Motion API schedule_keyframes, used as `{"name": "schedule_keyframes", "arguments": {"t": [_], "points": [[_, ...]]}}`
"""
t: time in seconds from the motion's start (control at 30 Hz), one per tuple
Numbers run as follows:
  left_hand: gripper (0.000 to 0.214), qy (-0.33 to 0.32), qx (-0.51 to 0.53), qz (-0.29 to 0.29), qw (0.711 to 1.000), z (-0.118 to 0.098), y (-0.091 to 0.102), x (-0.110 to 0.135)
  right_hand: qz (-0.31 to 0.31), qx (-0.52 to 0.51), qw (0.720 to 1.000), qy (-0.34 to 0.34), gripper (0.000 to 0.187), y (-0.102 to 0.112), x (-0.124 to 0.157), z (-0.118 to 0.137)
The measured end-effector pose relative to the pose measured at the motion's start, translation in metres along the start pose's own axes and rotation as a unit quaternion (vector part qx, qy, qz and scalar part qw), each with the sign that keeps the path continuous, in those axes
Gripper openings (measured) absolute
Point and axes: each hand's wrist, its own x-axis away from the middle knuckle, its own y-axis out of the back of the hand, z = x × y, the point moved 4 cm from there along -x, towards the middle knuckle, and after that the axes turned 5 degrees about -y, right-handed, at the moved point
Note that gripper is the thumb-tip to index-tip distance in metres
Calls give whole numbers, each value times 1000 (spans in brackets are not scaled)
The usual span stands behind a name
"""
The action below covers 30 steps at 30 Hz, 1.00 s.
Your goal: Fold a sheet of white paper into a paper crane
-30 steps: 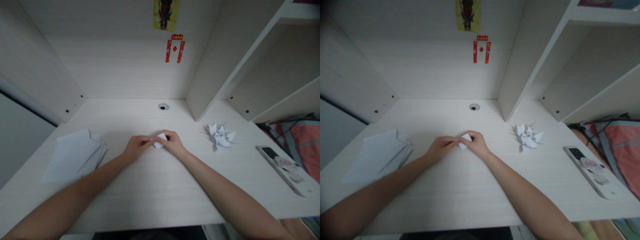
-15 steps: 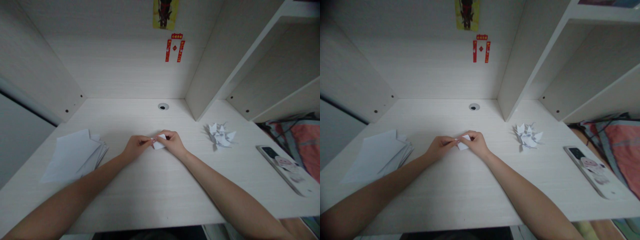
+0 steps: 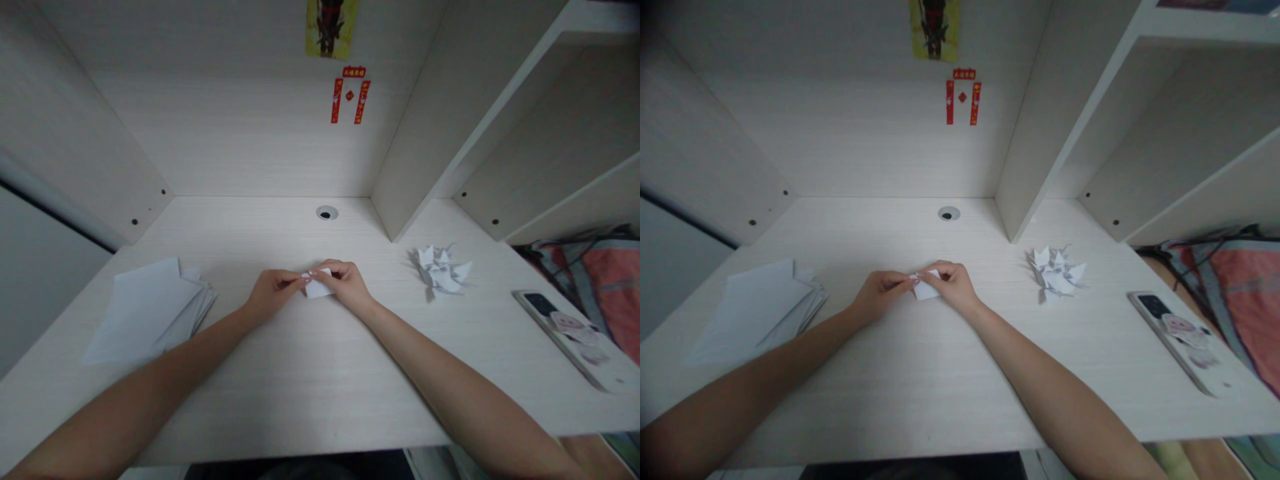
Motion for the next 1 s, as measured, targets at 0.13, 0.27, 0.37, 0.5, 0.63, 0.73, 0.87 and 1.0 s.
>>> {"name": "schedule_keyframes", "arguments": {"t": [0.13, 0.27, 0.37, 0.5, 0.63, 0.73, 0.87, 1.0], "points": [[35, 1, 0, -4, 1000, -1, 1, 0, 7, -19, 1000, -8, 27, 0, 0, -2], [35, 1, 0, -3, 1000, -3, 1, -1, 12, -38, 999, -12, 30, 0, 0, -3], [34, 3, 4, -9, 1000, -3, 1, 0, 19, -53, 998, -21, 30, 0, -1, -5], [35, 2, 1, -4, 1000, -4, 1, 0, 27, -95, 995, -35, 33, -1, -2, -10], [36, 9, -2, 3, 1000, -2, 0, 0, 40, -143, 987, -67, 35, -4, -3, -17], [36, 8, 6, 4, 1000, 0, -1, -1, 45, -164, 982, -79, 36, -4, -3, -20], [35, 3, -8, -1, 1000, -1, -2, -1, 27, -125, 990, -66, 37, -2, -4, -19], [37, -3, -22, 0, 1000, -4, -1, 0, -6, -101, 993, -60, 33, -1, -2, -15]]}}
